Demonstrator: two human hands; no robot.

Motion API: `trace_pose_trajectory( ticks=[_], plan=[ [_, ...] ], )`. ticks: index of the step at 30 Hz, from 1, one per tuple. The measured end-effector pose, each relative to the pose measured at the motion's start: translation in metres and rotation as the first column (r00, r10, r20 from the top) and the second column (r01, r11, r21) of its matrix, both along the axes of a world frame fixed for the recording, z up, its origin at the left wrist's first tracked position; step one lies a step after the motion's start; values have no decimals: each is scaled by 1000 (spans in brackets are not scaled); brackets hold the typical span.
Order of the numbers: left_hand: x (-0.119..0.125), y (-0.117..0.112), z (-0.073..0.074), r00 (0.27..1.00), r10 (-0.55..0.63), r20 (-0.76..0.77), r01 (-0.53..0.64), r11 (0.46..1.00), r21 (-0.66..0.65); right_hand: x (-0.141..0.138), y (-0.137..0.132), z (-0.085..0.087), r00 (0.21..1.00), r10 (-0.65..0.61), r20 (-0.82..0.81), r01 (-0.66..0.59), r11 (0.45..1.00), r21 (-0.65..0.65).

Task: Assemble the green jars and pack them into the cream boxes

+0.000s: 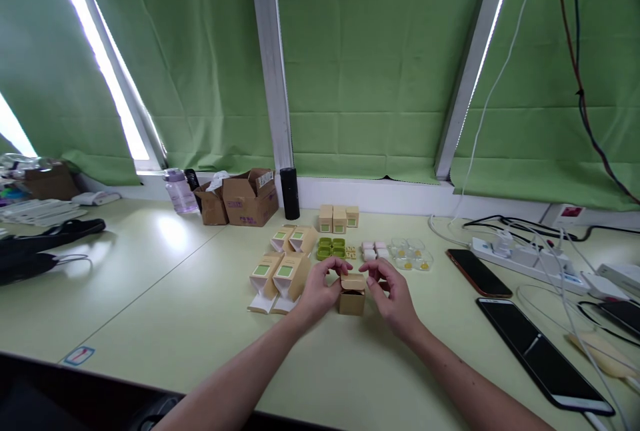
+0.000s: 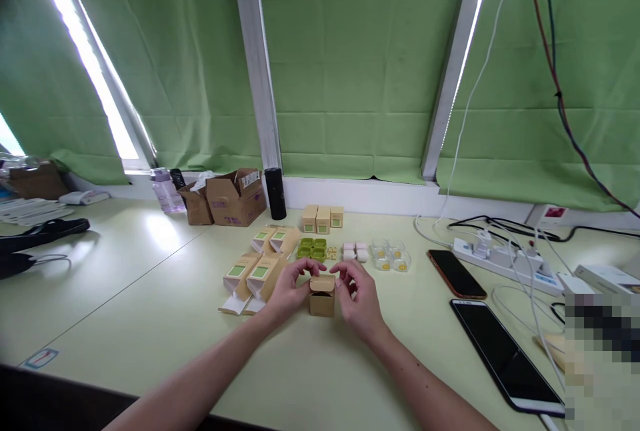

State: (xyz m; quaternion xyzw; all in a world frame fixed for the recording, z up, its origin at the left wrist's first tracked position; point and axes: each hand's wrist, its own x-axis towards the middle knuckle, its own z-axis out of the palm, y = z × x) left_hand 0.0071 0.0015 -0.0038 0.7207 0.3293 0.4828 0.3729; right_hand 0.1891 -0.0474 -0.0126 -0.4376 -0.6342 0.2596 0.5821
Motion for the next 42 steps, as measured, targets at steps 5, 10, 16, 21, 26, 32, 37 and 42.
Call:
trace_pose_trajectory(
  ticks=[5, 10, 16, 21, 26, 32, 37, 42],
  plan=[
    [0, 1, -1, 1000, -4, 5, 4, 1000, 2, 2, -3, -1, 988, -19, 151, -2, 990, 139],
    [-3, -1, 0, 1000, -5, 0, 5, 1000, 11, 4, -1, -5, 974, -40, 225, -17, 970, 242],
    [-5, -4, 4, 998, -15, 59, 15, 1000, -12, 5, -2, -5, 953, -54, 298, -39, 954, 297],
    [-3, -6, 4, 999, -32, 13, 32, 999, 10, 5, -1, -7, 942, -75, 328, -36, 946, 321],
    [-4, -6, 2, 999, -29, -31, 29, 999, 23, 5, 0, -9, 936, -82, 342, -37, 945, 326],
    [-4, -5, 1, 999, -28, -41, 29, 999, 18, 5, 0, -10, 934, -80, 348, -41, 943, 329],
    [-4, -5, 1, 999, -24, -44, 25, 999, 25, 5, -1, -9, 934, -76, 349, -49, 941, 336],
    [-4, -7, 2, 998, -20, -56, 21, 1000, 21, 6, -2, -7, 934, -70, 351, -58, 938, 341]
  ],
)
